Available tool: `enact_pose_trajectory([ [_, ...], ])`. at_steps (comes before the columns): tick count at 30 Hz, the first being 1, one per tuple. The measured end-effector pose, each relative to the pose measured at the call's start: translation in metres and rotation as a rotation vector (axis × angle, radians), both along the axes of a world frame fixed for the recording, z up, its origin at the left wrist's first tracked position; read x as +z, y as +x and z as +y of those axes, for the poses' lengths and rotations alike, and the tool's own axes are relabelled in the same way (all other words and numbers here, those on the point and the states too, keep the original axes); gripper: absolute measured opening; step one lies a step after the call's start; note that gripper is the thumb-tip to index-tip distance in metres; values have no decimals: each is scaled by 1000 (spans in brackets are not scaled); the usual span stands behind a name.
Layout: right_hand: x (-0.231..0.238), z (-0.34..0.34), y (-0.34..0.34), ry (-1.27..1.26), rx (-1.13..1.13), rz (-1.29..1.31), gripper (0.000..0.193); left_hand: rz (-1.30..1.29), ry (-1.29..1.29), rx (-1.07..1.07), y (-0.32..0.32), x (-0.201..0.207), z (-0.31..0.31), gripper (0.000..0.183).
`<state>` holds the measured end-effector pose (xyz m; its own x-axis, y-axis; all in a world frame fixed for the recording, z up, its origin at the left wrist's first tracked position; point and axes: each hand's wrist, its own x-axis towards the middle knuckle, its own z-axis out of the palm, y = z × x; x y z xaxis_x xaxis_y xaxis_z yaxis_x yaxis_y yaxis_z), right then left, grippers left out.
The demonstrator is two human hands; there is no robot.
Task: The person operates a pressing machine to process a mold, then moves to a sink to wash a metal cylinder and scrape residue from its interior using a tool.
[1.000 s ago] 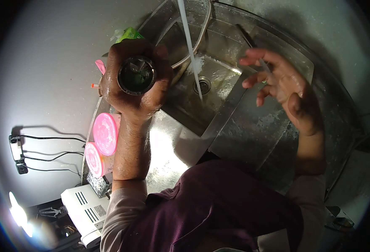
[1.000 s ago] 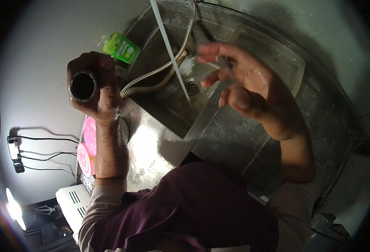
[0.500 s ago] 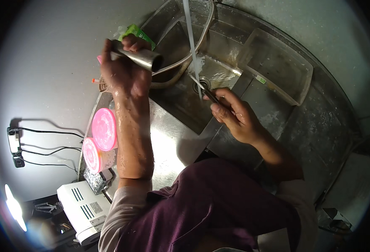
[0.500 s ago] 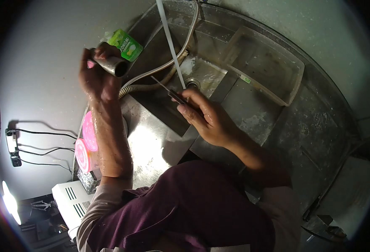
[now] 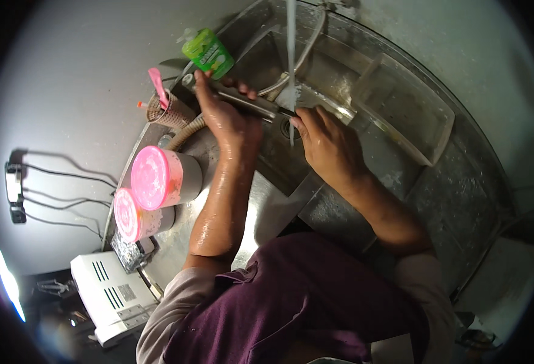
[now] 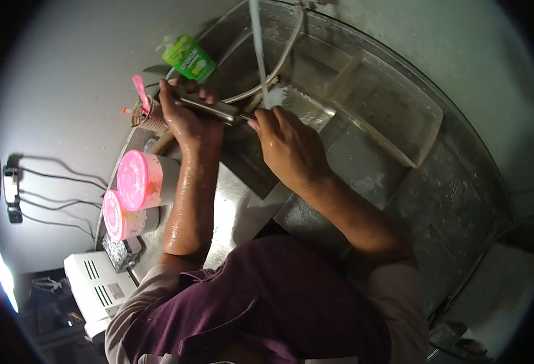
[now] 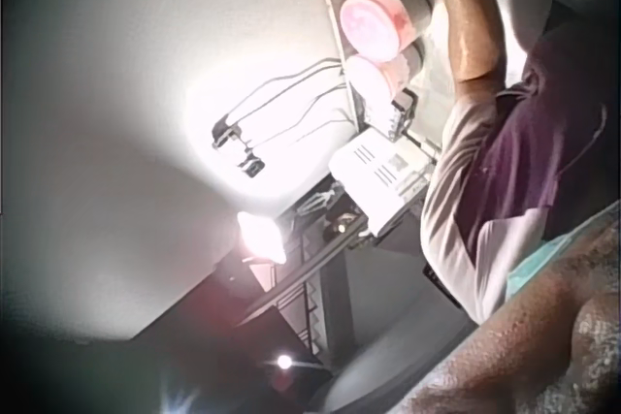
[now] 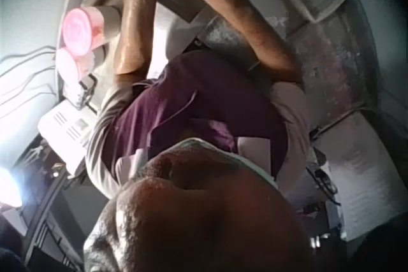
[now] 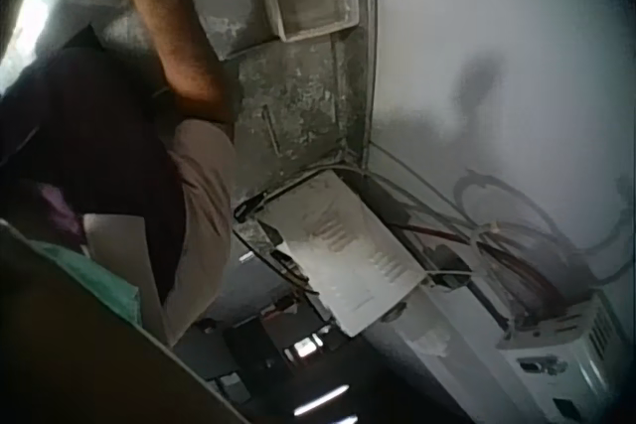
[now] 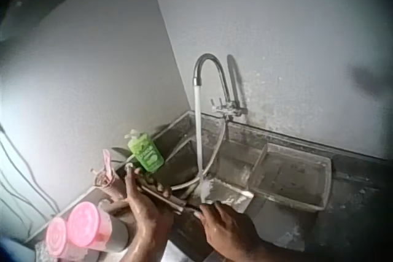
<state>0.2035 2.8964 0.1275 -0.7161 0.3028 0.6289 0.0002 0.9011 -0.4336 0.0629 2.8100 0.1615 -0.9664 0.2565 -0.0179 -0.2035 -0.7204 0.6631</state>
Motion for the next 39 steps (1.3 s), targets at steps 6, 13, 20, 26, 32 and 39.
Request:
enact_pose_trajectory([
  [6,-46,-21,3,-1570,673,-514,33,47,97,-293,0,-17,-13,47],
  [13,-61,-14,-7,-1812,806,-588,38,99,-500,-228,-18,-34,-8,41],
  [20,-81,-2,-19,-282,44,-156,19,-87,-171,-225,4,-52,-5,23],
  [26,-53,-16,-11,-1967,835,-609,38,-52,19,-462,4,-67,-16,33],
  [32,-83,-19,-7,-2155,915,-641,41,-67,-114,-359,-16,-58,-19,45],
  [39,-64,-10,-12,-196,-41,-68,27,111,-207,-72,6,-51,-14,54],
])
